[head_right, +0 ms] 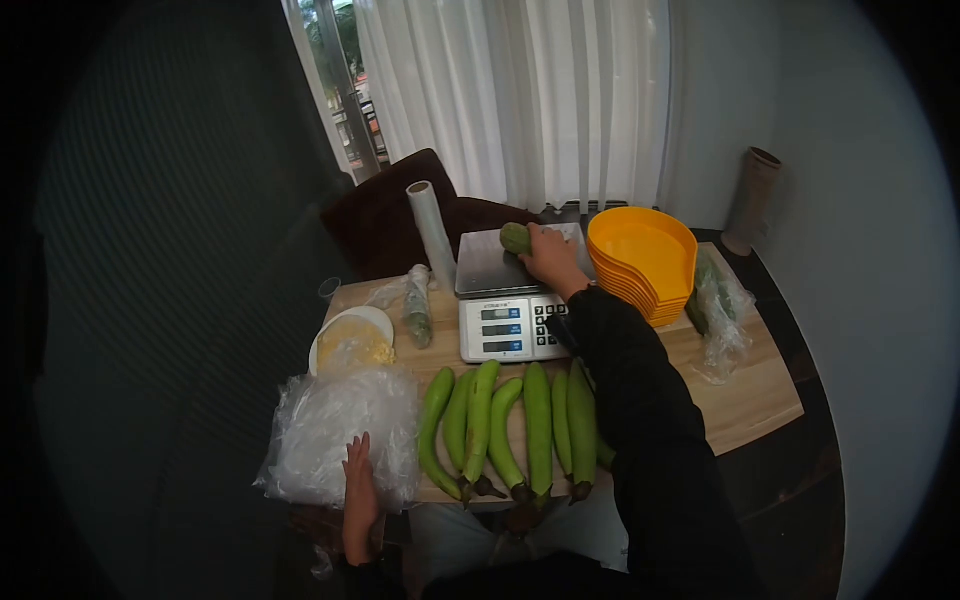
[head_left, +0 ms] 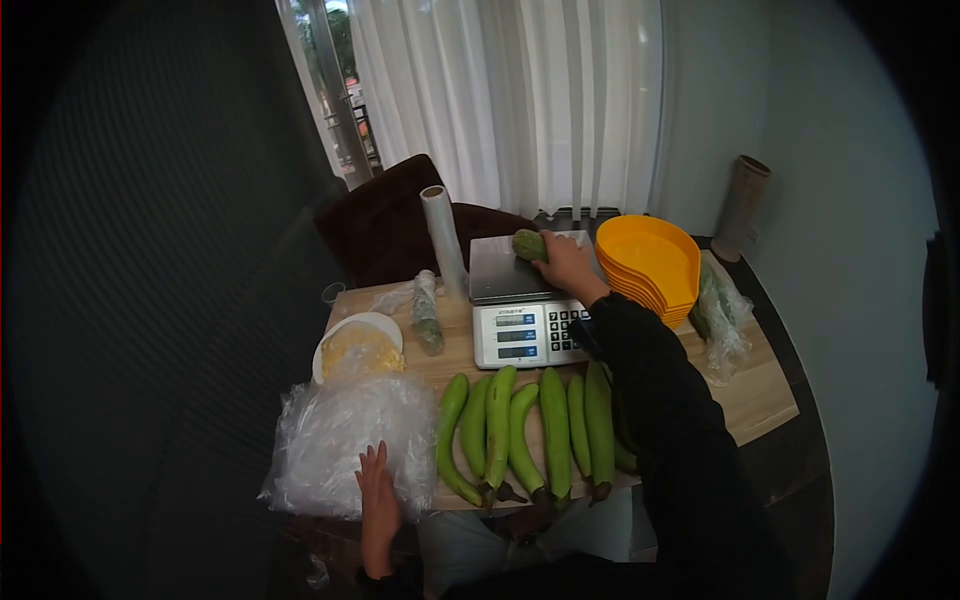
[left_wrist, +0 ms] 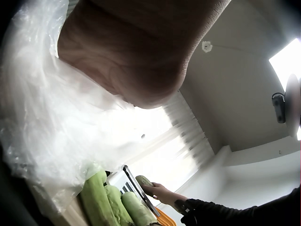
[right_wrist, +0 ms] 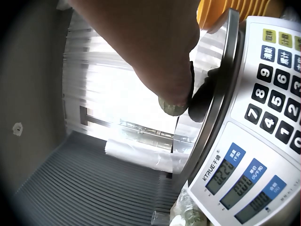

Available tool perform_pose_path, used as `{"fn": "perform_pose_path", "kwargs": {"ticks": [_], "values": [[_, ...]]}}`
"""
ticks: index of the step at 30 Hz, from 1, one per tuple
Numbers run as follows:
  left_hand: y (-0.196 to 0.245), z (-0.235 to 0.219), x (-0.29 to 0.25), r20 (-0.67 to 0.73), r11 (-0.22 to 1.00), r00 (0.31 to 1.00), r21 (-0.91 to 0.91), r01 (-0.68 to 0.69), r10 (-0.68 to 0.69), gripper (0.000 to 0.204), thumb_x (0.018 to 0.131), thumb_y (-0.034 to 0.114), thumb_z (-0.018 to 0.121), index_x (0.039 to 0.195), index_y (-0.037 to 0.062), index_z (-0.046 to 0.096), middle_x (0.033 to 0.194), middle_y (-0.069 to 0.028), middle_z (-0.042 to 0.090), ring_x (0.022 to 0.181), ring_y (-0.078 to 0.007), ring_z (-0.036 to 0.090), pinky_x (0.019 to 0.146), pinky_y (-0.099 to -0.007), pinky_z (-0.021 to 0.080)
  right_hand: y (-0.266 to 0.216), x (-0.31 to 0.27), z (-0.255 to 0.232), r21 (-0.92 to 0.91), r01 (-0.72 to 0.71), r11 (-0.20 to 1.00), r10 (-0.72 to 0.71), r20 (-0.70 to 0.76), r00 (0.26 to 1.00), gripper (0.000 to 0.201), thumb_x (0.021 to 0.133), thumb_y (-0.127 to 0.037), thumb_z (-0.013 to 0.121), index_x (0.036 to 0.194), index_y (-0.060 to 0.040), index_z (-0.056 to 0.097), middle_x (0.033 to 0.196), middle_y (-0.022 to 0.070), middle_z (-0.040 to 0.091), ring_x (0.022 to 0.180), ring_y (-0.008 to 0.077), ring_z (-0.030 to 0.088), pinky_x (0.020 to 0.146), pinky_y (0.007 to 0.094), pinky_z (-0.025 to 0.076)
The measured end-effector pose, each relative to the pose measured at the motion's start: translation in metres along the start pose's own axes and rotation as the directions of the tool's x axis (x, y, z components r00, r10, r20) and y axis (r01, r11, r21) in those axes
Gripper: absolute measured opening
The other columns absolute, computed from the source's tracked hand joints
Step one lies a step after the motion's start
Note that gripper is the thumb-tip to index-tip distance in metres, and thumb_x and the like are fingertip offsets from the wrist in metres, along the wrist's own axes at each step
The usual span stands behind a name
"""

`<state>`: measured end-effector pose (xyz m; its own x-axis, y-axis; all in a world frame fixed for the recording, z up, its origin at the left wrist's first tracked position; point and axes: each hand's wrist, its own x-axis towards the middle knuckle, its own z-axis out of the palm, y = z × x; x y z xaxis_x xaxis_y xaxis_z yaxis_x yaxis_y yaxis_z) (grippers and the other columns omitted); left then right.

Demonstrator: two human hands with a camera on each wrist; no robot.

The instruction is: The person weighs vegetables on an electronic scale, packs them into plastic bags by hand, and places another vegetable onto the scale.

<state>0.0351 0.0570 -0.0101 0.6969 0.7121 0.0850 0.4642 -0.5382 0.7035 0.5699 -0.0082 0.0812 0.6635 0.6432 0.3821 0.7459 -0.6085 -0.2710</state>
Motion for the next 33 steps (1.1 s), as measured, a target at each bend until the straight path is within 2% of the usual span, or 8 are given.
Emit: {"fn": "perform_pose_path", "kwargs": {"ticks": [3, 5, 9, 11, 15, 18, 25, 33], "values": [[0.027, -0.021, -0.008, -0.064, 0.997, 0.995, -0.006, 0.079, -0.080, 0.053, 0.116, 0.019, 0.028, 0.167, 0.0095, 0.037, 0.174, -0.0259, 0.025, 0.164, -0.0453, 0.013, 0.132, -0.0550, 0.004, -0.007, -0.007, -0.008, -0.002, 0.084, 0.996, -0.084, -0.042, 0.996, 0.066, 0.093, -0.039, 0.077, 0.147, -0.0081, 0.055, 0.119, 0.0198, 0.074, 0.112, 0.0365, 0.071, 0.094, 0.0529, 0.053], [0.038, -0.027, -0.011, -0.086, 0.999, 0.996, -0.036, 0.000, -0.003, 0.053, 0.116, 0.018, 0.029, 0.167, 0.0093, 0.038, 0.174, -0.0260, 0.026, 0.164, -0.0454, 0.014, 0.132, -0.0548, 0.005, -0.017, -0.030, -0.015, 0.325, 0.148, 0.934, -0.136, -0.061, 0.989, 0.061, 0.094, -0.040, 0.076, 0.142, -0.0051, 0.060, 0.113, 0.0206, 0.076, 0.103, 0.0372, 0.075, 0.088, 0.0472, 0.057], [0.056, -0.039, -0.013, -0.103, 0.995, 0.993, -0.078, -0.069, 0.061, 0.053, 0.115, 0.018, 0.029, 0.166, 0.0039, 0.037, 0.171, -0.0247, 0.034, 0.163, -0.0407, 0.021, 0.133, -0.0500, 0.008, -0.084, -0.140, -0.098, 0.664, -0.232, 0.710, -0.197, 0.504, 0.841, 0.054, 0.101, -0.036, 0.073, 0.139, 0.0015, 0.062, 0.112, 0.0163, 0.076, 0.103, 0.0231, 0.073, 0.092, 0.0351, 0.056], [0.082, -0.052, -0.015, -0.099, 0.993, 0.995, -0.115, -0.034, 0.023, 0.053, 0.115, 0.018, 0.028, 0.165, 0.0027, 0.037, 0.171, -0.0237, 0.035, 0.163, -0.0395, 0.022, 0.133, -0.0488, 0.009, -0.098, -0.195, -0.087, 0.780, 0.044, 0.625, -0.422, 0.289, 0.859, 0.054, 0.100, -0.031, 0.075, 0.141, 0.0012, 0.060, 0.112, 0.0165, 0.077, 0.099, 0.0230, 0.074, 0.088, 0.0364, 0.057], [0.106, -0.064, -0.022, -0.116, 0.981, 0.993, -0.189, -0.038, 0.016, 0.054, 0.116, 0.019, 0.026, 0.165, 0.0008, 0.037, 0.171, -0.0217, 0.037, 0.163, -0.0374, 0.025, 0.133, -0.0469, 0.010, -0.152, -0.268, -0.129, 0.644, -0.187, 0.742, -0.395, 0.644, 0.655, 0.061, 0.097, -0.026, 0.078, 0.147, 0.0007, 0.057, 0.109, 0.0216, 0.077, 0.096, 0.0275, 0.077, 0.085, 0.0382, 0.058], [0.091, -0.054, -0.027, -0.084, 0.965, 0.986, -0.209, -0.158, 0.144, 0.054, 0.116, 0.021, 0.025, 0.165, 0.0011, 0.037, 0.171, -0.0220, 0.037, 0.163, -0.0382, 0.025, 0.133, -0.0480, 0.011, -0.173, -0.291, -0.125, 0.663, -0.103, 0.742, -0.472, 0.625, 0.621, 0.062, 0.097, -0.026, 0.078, 0.149, 0.0000, 0.056, 0.108, 0.0237, 0.077, 0.097, 0.0295, 0.077, 0.087, 0.0384, 0.058], [0.100, -0.061, -0.046, -0.130, 0.987, 0.984, -0.095, -0.132, 0.119, 0.053, 0.116, 0.022, 0.025, 0.163, 0.0042, 0.043, 0.171, -0.0222, 0.036, 0.163, -0.0406, 0.024, 0.133, -0.0501, 0.011, -0.161, -0.311, -0.093, 0.879, -0.238, 0.413, -0.226, 0.352, 0.908, 0.060, 0.102, -0.021, 0.073, 0.153, 0.0026, 0.051, 0.121, 0.0238, 0.076, 0.112, 0.0269, 0.074, 0.097, 0.0353, 0.056], [0.114, -0.052, -0.056, -0.075, 0.981, 0.987, -0.121, -0.152, 0.144, 0.053, 0.115, 0.020, 0.026, 0.161, 0.0057, 0.048, 0.173, -0.0218, 0.033, 0.163, -0.0443, 0.020, 0.132, -0.0534, 0.009, -0.161, -0.314, -0.107, 0.892, -0.249, 0.377, -0.425, 0.405, 0.810, 0.062, 0.103, -0.016, 0.071, 0.158, 0.0009, 0.047, 0.133, 0.0174, 0.071, 0.120, 0.0191, 0.066, 0.105, 0.0327, 0.051]]}}
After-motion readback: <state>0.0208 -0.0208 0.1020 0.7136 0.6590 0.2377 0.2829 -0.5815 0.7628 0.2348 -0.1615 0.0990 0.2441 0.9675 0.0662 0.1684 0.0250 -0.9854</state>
